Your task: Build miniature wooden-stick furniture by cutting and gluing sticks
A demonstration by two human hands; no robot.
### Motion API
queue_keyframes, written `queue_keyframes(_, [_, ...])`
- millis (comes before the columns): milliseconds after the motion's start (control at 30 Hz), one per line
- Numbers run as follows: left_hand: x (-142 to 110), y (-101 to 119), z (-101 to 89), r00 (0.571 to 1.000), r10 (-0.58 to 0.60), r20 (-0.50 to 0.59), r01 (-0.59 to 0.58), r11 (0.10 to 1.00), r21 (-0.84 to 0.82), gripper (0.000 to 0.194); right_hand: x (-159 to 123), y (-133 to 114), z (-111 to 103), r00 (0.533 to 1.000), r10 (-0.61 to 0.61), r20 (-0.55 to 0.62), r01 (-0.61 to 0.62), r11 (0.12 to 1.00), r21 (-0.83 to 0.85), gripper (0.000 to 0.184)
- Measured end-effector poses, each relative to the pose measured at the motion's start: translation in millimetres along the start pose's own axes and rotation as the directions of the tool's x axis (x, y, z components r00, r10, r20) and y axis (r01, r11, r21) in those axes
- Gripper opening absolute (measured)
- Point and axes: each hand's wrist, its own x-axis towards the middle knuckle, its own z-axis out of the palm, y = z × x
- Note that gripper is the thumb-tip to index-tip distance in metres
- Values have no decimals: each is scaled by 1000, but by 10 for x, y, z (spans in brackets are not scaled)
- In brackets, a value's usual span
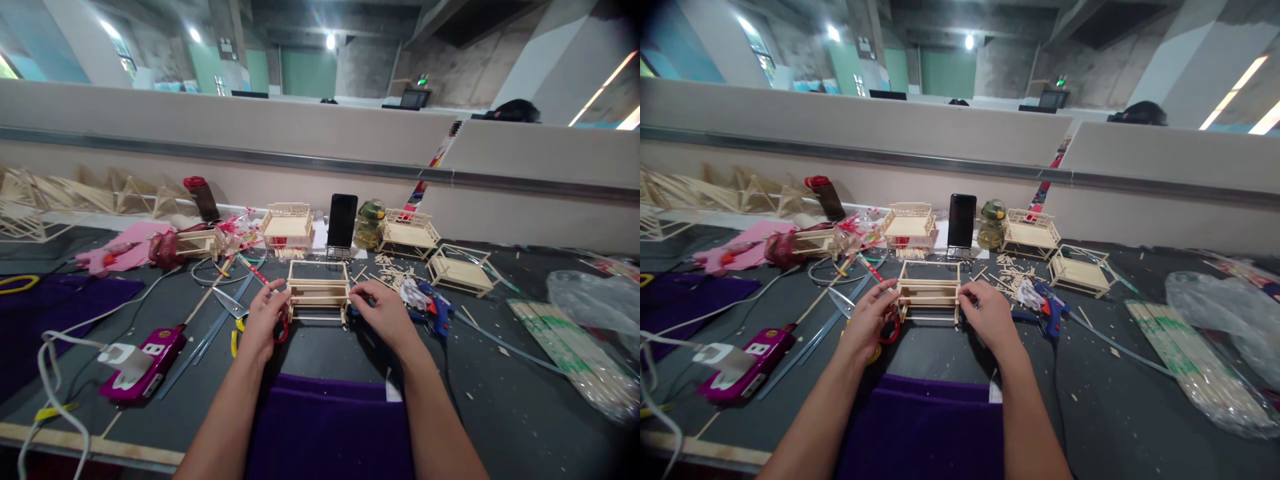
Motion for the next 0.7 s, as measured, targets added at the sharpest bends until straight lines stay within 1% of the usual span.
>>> queue_keyframes(300, [-3, 16, 5, 1000, 6, 8, -5, 999, -35, 54, -4, -15, 4, 1000, 3, 8, -3, 1000, -20, 14])
queue_keyframes(700, [-27, 33, 26, 1000, 21, 8, -20, 1000, -11, 54, 5, -58, 16, 1000, 26, 10, -25, 997, -69, 12])
